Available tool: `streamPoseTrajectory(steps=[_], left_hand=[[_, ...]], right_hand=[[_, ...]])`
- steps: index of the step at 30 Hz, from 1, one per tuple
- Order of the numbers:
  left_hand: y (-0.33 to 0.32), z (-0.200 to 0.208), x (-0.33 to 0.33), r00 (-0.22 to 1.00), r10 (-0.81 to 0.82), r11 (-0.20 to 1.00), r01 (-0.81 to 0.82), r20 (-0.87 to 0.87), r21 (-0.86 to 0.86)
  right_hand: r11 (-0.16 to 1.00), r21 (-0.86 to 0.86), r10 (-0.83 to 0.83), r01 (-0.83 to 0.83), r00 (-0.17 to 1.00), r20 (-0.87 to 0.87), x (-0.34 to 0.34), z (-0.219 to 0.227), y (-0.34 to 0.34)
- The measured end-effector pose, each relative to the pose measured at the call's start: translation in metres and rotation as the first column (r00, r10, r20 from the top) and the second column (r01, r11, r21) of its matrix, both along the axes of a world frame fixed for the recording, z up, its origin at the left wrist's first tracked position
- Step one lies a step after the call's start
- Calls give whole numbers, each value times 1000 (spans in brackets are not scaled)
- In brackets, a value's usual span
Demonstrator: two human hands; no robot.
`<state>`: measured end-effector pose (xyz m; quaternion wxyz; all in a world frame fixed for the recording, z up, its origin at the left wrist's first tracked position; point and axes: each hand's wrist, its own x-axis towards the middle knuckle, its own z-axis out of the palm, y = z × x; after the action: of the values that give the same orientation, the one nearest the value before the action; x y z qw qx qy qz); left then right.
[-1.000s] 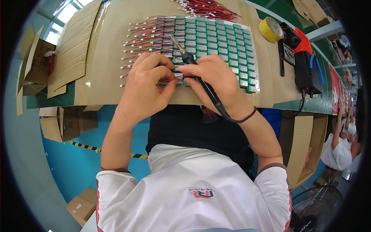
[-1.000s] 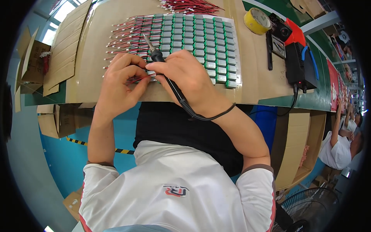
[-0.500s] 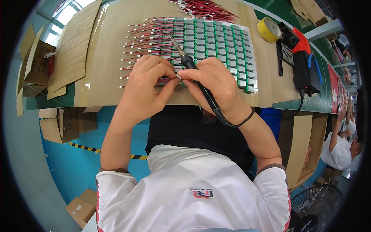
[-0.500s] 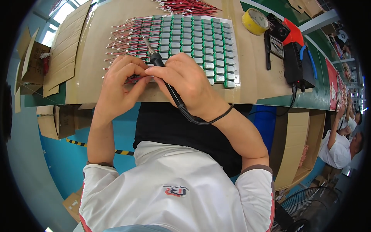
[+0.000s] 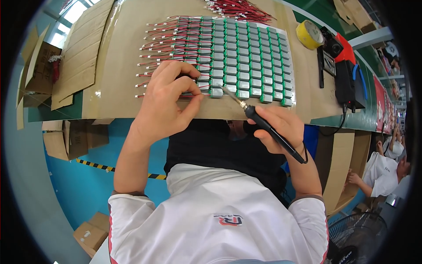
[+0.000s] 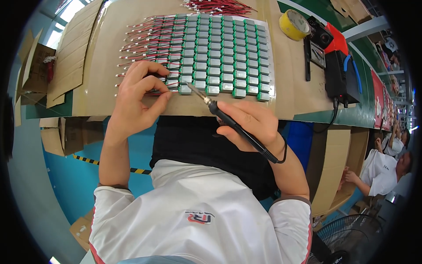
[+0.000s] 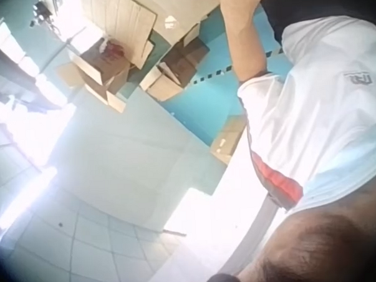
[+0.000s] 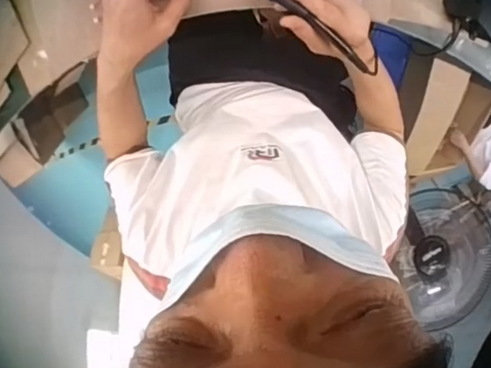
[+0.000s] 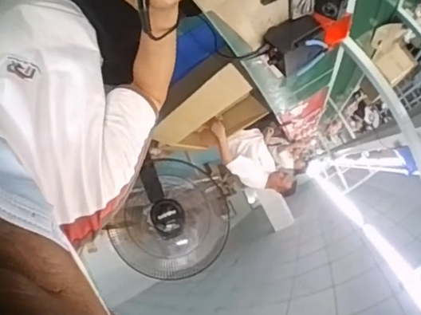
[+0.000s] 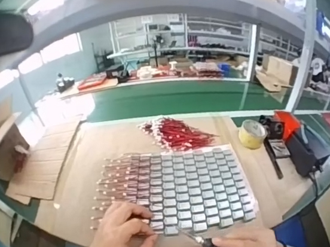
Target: The person solders wires onto components arranged on a board using a soldering iron, positioning each wire lead by hand before applying the tool.
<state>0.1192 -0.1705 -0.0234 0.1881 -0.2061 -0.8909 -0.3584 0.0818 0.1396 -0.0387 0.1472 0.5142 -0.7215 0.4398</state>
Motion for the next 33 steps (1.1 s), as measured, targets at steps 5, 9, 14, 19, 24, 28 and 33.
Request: streamPoseTrajectory(steps=[5,9,14,19,24,28,33], left_hand=[[0,0,1,1000,11,1000,-11,13,-11],[0,-1,0,1000,-1,1000,1,-4,-25],[2,-1,2,1000,11,1000,-11,-4,-10],[5,-2,0,999,21,1000,-21,-25,22],[3,-2,1,1000,26,1000,-26,-18,-7],[3,-1,1,1000,21,999,-21,-9,-28],[2,-1,1,1000,15,999,-15,-14,-33]], right_hand=[[1000,17,20,-20,1000,-10,1,0,1],[999,9,51,-51,999,1,0,0,-1],[997,-2,81,-81,997,-4,-1,-2,-2],[997,6,76,-76,997,-9,-1,-2,-3],[997,11,71,-71,997,-9,-1,0,-4],[998,16,66,-66,998,-18,0,0,-4],[998,12,66,-66,998,-16,0,-1,-3]])
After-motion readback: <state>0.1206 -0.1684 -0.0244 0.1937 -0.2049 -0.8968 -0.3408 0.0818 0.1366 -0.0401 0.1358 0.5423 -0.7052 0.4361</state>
